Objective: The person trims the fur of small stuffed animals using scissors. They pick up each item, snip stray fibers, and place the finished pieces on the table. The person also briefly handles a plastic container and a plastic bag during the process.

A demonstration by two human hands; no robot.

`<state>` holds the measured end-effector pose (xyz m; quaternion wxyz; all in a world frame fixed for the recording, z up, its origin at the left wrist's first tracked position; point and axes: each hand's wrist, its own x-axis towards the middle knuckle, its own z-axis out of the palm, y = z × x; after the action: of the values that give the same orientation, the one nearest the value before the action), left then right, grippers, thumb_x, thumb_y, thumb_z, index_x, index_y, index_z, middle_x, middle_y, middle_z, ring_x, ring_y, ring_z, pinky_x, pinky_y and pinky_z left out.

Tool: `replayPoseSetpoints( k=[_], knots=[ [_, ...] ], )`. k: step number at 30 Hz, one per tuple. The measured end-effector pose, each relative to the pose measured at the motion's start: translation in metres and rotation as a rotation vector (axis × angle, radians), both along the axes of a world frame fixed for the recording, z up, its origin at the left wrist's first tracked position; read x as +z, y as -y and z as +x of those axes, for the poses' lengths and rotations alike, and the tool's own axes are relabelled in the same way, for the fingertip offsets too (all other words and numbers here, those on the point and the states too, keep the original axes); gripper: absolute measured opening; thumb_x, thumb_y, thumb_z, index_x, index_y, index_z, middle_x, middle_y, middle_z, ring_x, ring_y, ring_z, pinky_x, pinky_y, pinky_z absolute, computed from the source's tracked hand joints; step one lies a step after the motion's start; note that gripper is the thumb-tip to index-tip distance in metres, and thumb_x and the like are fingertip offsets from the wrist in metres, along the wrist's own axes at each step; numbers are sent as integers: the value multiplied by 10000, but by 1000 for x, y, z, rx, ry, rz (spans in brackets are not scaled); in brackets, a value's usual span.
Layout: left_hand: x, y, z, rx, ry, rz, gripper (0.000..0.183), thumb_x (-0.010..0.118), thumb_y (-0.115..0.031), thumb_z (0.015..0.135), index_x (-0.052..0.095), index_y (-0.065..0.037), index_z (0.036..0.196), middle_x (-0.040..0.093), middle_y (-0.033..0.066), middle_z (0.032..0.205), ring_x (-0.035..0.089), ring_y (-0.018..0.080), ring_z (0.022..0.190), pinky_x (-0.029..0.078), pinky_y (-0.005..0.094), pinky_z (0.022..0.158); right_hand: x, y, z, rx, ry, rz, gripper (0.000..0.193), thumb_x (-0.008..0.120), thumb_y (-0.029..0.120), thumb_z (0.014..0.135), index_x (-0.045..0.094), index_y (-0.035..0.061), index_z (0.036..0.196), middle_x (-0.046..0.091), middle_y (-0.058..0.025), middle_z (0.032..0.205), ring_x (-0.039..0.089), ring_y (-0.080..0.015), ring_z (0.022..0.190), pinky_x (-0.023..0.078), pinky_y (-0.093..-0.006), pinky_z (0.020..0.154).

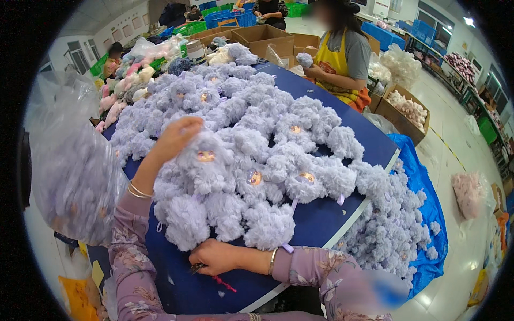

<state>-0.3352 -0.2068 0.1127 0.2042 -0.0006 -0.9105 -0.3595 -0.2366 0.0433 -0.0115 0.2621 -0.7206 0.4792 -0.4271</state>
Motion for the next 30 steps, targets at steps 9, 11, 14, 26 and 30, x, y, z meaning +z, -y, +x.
replayPoseSetpoints(
  k=[9,11,14,26,30],
  knots=[
    [-64,314,69,1309,-451,-746,767,701,-450,776,428,18,1319,377,321,1386,369,447,1294,325,519,1059,5,8,6,55,67,58,154,637,152,749,564,19,777,587,-152,755,602,-369,777,470,-448,666],
    [-74,292,43,1501,-270,-567,837,677,-515,767,373,-23,1372,339,331,1412,326,468,1322,307,554,1061,2,5,-1,21,110,89,156,639,149,752,563,18,787,587,-153,760,601,-370,785,469,-449,672],
    [-82,309,52,1676,-41,-145,925,642,-607,748,334,-51,1419,278,338,1449,262,502,1351,292,566,1073,5,7,4,57,177,100,161,643,140,756,554,11,794,587,-156,769,598,-375,792,467,-449,678],
    [-128,321,50,1291,590,-436,727,596,-572,766,505,-146,1348,502,195,1358,389,355,1314,211,573,1077,3,6,4,8,217,110,166,634,137,757,540,0,761,582,-172,746,590,-386,745,457,-448,641],
    [-124,361,60,1226,486,-335,608,531,-499,806,557,-135,1293,557,180,1308,396,343,1312,230,622,1026,4,12,11,36,175,55,172,638,144,751,544,0,750,580,-177,728,591,-388,736,456,-451,633]
  ],
)
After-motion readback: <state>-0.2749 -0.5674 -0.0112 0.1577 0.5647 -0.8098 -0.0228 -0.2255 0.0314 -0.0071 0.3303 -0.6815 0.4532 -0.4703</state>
